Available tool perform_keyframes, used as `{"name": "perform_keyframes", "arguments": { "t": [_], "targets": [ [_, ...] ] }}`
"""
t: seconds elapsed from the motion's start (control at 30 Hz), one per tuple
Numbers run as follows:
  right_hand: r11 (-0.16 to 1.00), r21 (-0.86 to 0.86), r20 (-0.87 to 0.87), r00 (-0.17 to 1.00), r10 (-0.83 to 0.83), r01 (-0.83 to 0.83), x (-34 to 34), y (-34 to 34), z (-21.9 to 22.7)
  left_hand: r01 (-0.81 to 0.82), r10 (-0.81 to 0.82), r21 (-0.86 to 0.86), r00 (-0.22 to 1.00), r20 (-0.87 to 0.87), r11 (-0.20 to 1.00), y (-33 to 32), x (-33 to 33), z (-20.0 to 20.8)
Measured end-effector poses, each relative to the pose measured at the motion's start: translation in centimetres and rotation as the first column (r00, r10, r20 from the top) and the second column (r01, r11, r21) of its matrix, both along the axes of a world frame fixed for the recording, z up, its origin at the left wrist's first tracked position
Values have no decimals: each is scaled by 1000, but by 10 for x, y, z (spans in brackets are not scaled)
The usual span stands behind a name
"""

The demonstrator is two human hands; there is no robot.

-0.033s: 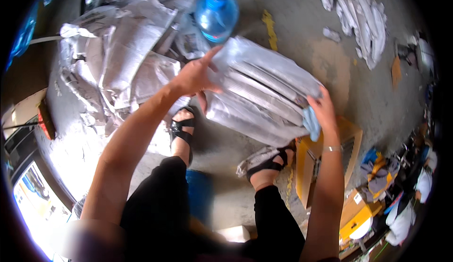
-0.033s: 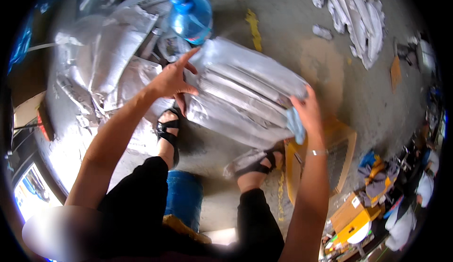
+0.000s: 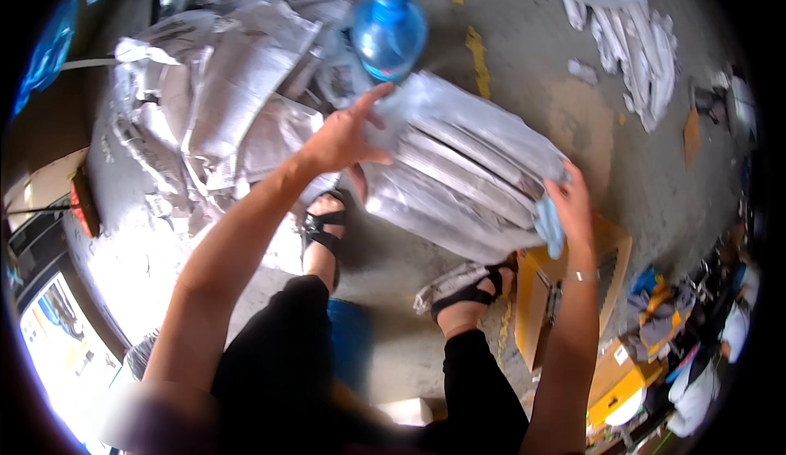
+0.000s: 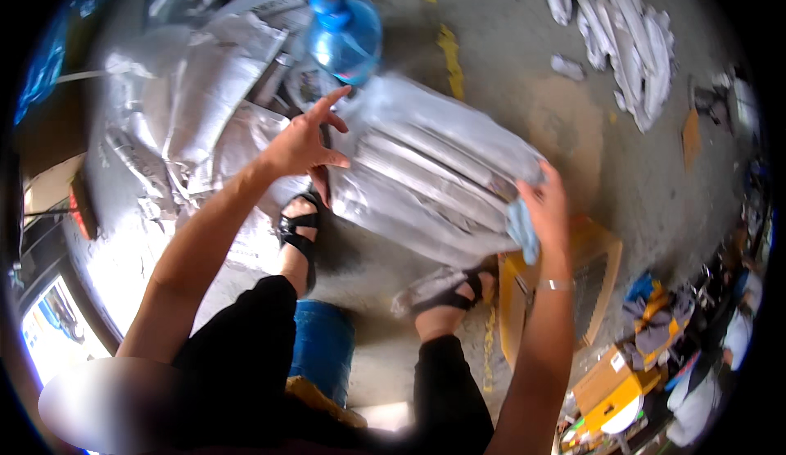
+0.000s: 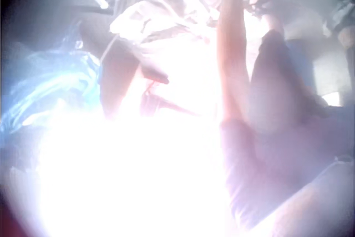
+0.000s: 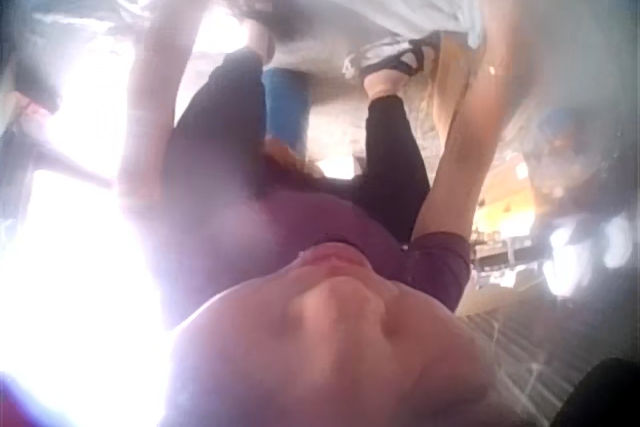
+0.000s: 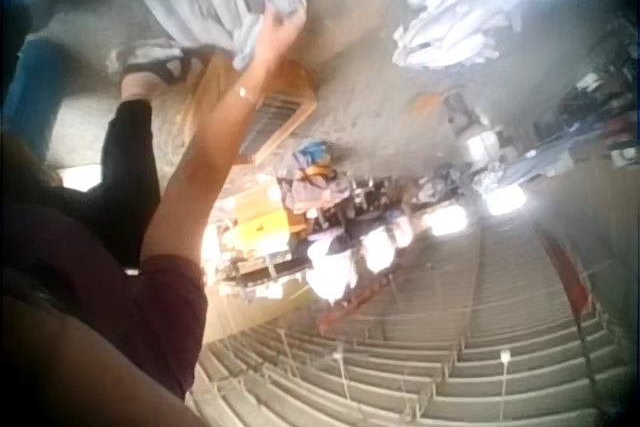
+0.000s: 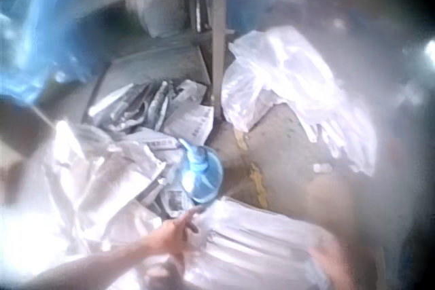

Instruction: The person sits on a low stool and wipes cylindrical metal parts with a blue cloth. They take the parts from a plastic bag, clean them, and place them into a cardboard box. The person also handles a large plastic-wrapped bundle and a blue bottle.

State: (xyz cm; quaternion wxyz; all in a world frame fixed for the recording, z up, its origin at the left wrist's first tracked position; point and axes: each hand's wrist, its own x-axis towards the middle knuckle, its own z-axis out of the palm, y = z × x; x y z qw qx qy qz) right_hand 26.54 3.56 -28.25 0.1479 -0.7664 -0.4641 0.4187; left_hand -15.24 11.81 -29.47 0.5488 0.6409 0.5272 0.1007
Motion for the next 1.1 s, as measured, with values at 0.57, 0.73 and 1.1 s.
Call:
{"name": "perform_keyframes", "arguments": {
  "t": [0.57,0.73,1.1],
  "targets": [
    [547,834,-61,972,228,-76,-216,111,162,-138,733,-815,539,414,562,-25,-37,69],
    [422,510,589,662,463,-749,-255,136,136,-132,714,-772,502,488,621,-14,-40,79],
    [598,644,196,859,473,-477,-236,112,141,-34,685,-759,458,566,650,-28,-31,86]
  ]
}}
